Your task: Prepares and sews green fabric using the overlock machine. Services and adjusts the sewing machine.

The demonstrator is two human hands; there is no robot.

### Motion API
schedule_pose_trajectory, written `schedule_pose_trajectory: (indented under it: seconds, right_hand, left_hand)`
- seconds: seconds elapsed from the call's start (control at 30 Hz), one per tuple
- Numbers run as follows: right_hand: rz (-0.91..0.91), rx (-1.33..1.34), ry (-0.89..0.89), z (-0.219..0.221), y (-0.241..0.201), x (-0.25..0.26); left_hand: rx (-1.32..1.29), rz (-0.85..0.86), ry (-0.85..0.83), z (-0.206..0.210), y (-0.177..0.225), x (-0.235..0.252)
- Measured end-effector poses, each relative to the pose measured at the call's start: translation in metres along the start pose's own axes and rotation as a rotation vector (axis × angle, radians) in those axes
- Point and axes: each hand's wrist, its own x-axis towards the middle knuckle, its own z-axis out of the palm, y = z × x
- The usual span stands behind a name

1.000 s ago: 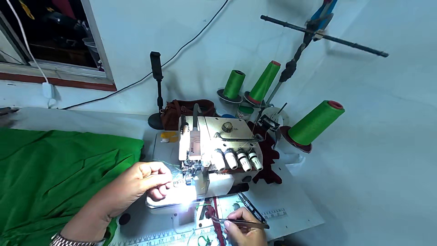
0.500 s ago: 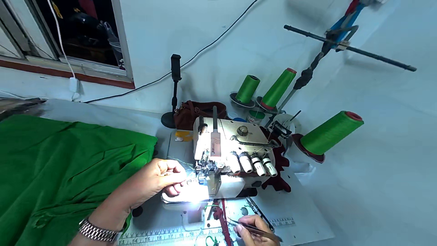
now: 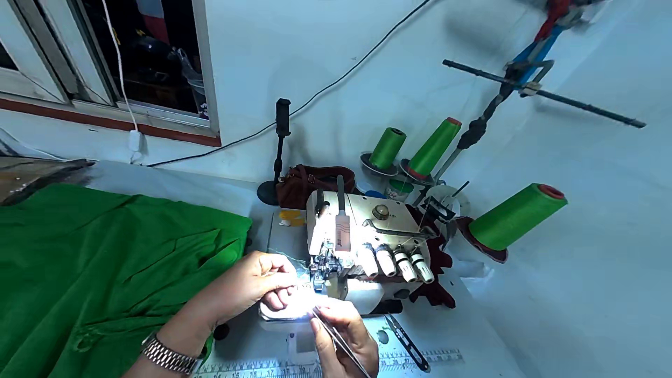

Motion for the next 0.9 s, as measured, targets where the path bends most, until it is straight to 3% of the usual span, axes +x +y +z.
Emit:
schedule_pose_trajectory:
  seconds: [0.43,0.9]
  right_hand:
    - [-0.008,0.008,-0.081,-0.005,0.005,0.007]
    - [-0.001,0.009,-0.031,-0.001,0.007,0.005]
  left_hand:
    - [0.031,-0.169,-0.292,-0.024,0.015,0.021]
    - [0.011,-0.167,-0.299,-0.024,0.015,0.022]
